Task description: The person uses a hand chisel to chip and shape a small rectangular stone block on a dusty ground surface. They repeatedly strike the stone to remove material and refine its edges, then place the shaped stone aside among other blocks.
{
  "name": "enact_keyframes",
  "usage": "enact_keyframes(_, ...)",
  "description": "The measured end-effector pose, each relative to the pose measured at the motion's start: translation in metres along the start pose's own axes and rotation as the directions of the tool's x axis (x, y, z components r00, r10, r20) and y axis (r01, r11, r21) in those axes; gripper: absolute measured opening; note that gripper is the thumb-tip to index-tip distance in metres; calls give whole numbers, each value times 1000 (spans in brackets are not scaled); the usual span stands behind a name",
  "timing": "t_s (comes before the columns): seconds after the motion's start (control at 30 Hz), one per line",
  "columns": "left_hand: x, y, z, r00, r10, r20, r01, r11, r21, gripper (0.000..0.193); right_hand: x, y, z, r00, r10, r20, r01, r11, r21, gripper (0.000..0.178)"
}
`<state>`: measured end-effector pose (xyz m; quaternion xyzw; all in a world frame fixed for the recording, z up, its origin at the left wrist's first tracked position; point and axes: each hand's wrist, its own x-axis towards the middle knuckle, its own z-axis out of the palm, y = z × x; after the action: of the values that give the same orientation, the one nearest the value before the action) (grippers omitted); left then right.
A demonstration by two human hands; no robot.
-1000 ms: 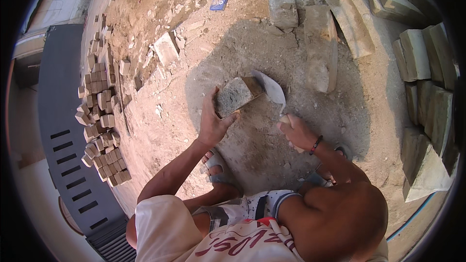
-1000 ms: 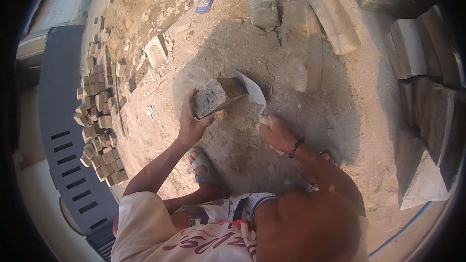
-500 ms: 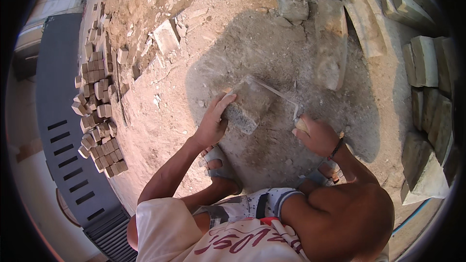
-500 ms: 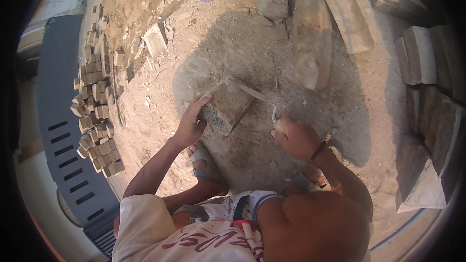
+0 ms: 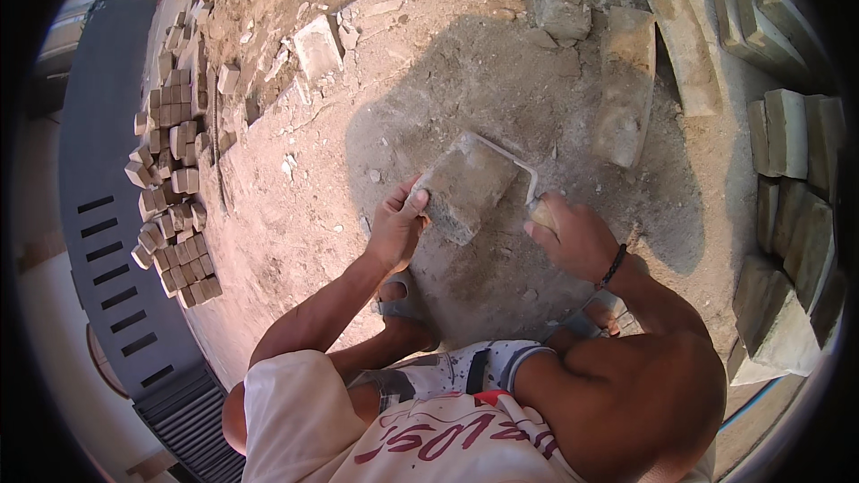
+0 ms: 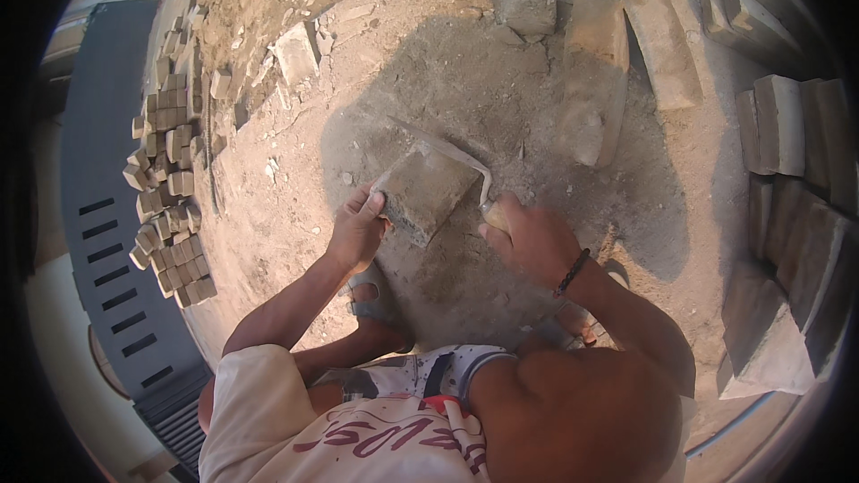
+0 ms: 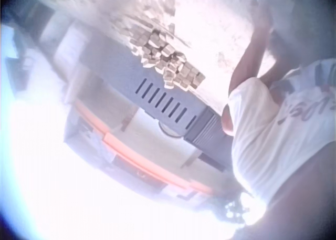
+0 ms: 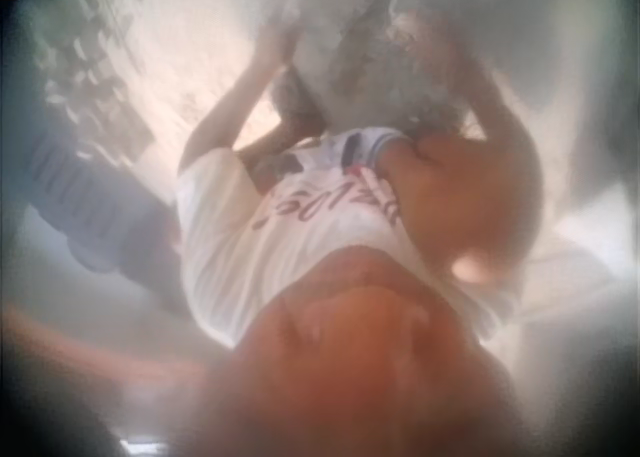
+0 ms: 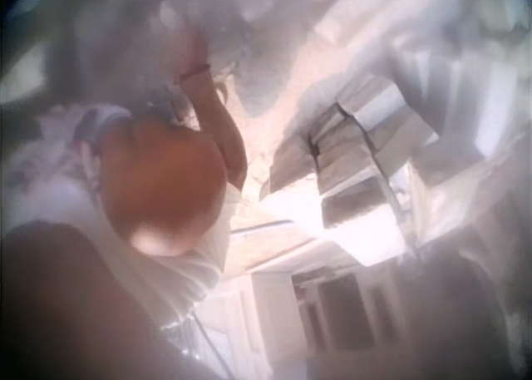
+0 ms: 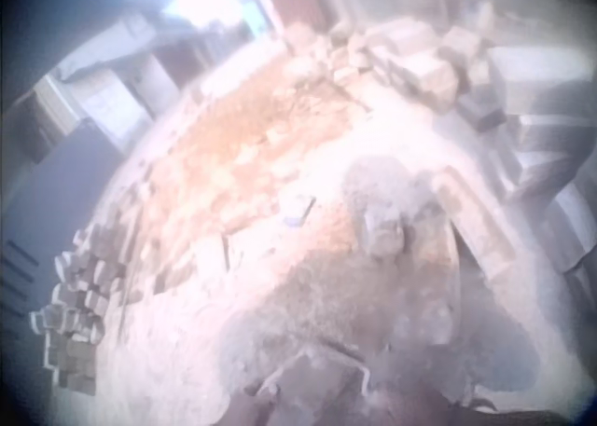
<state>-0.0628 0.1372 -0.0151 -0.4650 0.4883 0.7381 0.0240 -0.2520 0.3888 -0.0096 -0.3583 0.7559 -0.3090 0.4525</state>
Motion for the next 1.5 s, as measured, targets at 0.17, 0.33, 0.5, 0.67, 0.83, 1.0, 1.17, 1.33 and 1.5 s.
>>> enact_keyframes(0.17, 9, -12, -11, 995, -42, 94, 63, 969, -239, 59, -10, 7, 19, 992, -117, 44, 121, 987, -106, 40)
enact_keyframes(0.33, 1, -1, -2, 995, -66, 78, 86, 954, -289, 71, 7, -5, 0, 998, -27, -65, 23, 998, -58, 41)
enact_keyframes(0.5, -3, 14, 12, 976, -215, 26, 215, 977, 1, 79, 0, 26, 22, 999, 49, 13, -48, 998, -35, 42)
enact_keyframes(0.67, -1, 6, 14, 999, -30, -38, 39, 964, 264, 83, -4, 23, -8, 992, 64, -111, -49, 990, 131, 42)
enact_keyframes(0.83, -21, 6, 26, 936, 299, 183, -310, 460, 832, 89, -41, 2, -29, 996, 36, -81, 17, 818, 575, 40)
enact_keyframes(1.0, -24, -15, 19, 901, 366, 232, -381, 412, 828, 86, -52, 38, 28, 961, 117, 249, -243, 785, 569, 42)
enact_keyframes(1.17, -28, -18, 17, 893, 389, 228, -367, 332, 869, 85, -45, 38, 12, 983, 154, 101, -184, 802, 569, 41)
enact_keyframes(1.33, -27, -12, 22, 903, 382, 198, -352, 391, 850, 88, -41, 47, 42, 922, 240, 305, -384, 669, 637, 39)
enact_keyframes(1.5, -23, 6, 38, 865, 458, 204, -415, 425, 804, 98, -58, 22, -6, 984, 114, -136, -53, 920, 389, 39)
